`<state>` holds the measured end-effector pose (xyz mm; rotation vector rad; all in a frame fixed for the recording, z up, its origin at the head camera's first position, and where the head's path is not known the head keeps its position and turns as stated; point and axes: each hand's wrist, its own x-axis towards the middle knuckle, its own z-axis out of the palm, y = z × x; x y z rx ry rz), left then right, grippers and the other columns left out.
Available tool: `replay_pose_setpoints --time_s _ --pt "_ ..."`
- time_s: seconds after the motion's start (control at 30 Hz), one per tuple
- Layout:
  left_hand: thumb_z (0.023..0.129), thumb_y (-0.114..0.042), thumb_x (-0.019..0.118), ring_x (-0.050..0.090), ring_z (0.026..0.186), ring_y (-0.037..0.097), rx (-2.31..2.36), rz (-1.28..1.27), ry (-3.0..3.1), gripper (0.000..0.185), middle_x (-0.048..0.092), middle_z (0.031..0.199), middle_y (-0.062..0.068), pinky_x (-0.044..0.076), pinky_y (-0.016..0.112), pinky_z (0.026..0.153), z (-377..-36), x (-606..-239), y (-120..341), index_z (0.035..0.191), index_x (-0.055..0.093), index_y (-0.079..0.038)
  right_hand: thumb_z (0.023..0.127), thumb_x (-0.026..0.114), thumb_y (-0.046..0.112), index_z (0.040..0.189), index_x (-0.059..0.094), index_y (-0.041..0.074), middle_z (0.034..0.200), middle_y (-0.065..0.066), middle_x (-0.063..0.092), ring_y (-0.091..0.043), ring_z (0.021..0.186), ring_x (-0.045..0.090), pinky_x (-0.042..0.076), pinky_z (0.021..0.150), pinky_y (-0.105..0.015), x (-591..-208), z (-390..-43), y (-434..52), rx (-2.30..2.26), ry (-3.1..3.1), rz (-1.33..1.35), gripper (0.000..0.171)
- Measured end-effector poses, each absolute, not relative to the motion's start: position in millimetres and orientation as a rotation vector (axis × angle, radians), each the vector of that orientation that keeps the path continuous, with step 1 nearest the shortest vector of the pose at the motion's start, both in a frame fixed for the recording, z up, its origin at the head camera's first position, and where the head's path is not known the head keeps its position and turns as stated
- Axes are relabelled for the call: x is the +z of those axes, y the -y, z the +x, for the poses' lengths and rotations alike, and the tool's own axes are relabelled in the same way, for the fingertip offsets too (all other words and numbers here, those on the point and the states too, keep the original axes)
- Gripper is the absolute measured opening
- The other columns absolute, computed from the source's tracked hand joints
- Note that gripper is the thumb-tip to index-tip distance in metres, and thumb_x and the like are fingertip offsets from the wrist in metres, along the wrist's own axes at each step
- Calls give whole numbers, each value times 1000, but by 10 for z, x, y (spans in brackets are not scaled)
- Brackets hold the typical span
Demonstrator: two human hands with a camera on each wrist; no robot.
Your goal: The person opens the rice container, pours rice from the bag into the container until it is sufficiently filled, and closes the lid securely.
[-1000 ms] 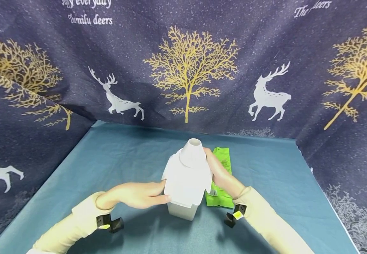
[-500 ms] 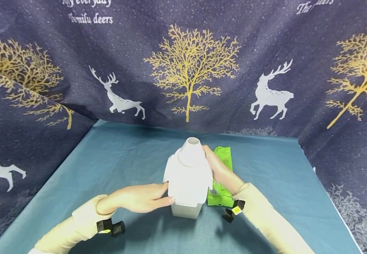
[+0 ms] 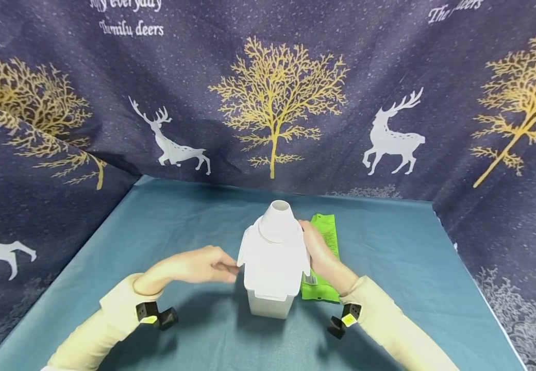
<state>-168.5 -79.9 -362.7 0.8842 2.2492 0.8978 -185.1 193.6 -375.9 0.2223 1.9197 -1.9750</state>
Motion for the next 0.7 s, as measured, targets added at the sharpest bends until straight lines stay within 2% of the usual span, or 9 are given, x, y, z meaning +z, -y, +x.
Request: replay_pose_setpoints --time_s 0.07,0.17,0.27,0.4,0.53,0.7 --pt "97 -15 54 70 97 21 959 856 -2290 28 72 108 14 54 36 86 -1759 -3663 819 115 69 1 104 28 35 85 51 20 74 7 56 -8 64 56 49 66 -27 -3753 -1821 -1933 -1994 -1923 236 33" --pt "100 -11 47 70 89 20 1050 746 -2350 28 72 105 14 54 37 85 -1839 -3710 820 110 71 0 104 28 33 88 52 19 76 7 57 -9 65 57 49 67 -27 -3739 -1776 -1922 -2021 -1926 236 32" --pt "102 -12 43 70 89 19 1153 591 -2377 31 71 109 15 53 40 90 -1882 -3752 773 117 67 1 105 28 33 89 53 19 74 7 57 -9 64 57 50 66 -27 -3725 -1738 -1912 -2038 -1930 225 33" --pt "103 -16 39 69 89 20 1283 469 -2462 35 71 106 16 52 41 89 -1898 -3792 653 125 61 0 105 28 33 88 54 19 71 8 58 -8 61 58 51 64 -27 -3713 -1702 -1900 -2055 -1922 220 34" --pt "104 -20 36 69 95 27 1410 416 -2549 38 70 106 16 53 42 86 -1892 -3821 500 126 60 -1 105 28 33 85 54 20 68 7 58 -8 58 58 51 62 -26 -3710 -1676 -1887 -2074 -1917 221 36" --pt "104 -24 33 62 112 32 1533 417 -2597 42 66 121 16 48 46 95 -1902 -3835 340 128 59 -2 105 27 33 84 55 20 69 7 59 -8 60 58 50 62 -26 -3714 -1653 -1868 -2077 -1951 211 37"
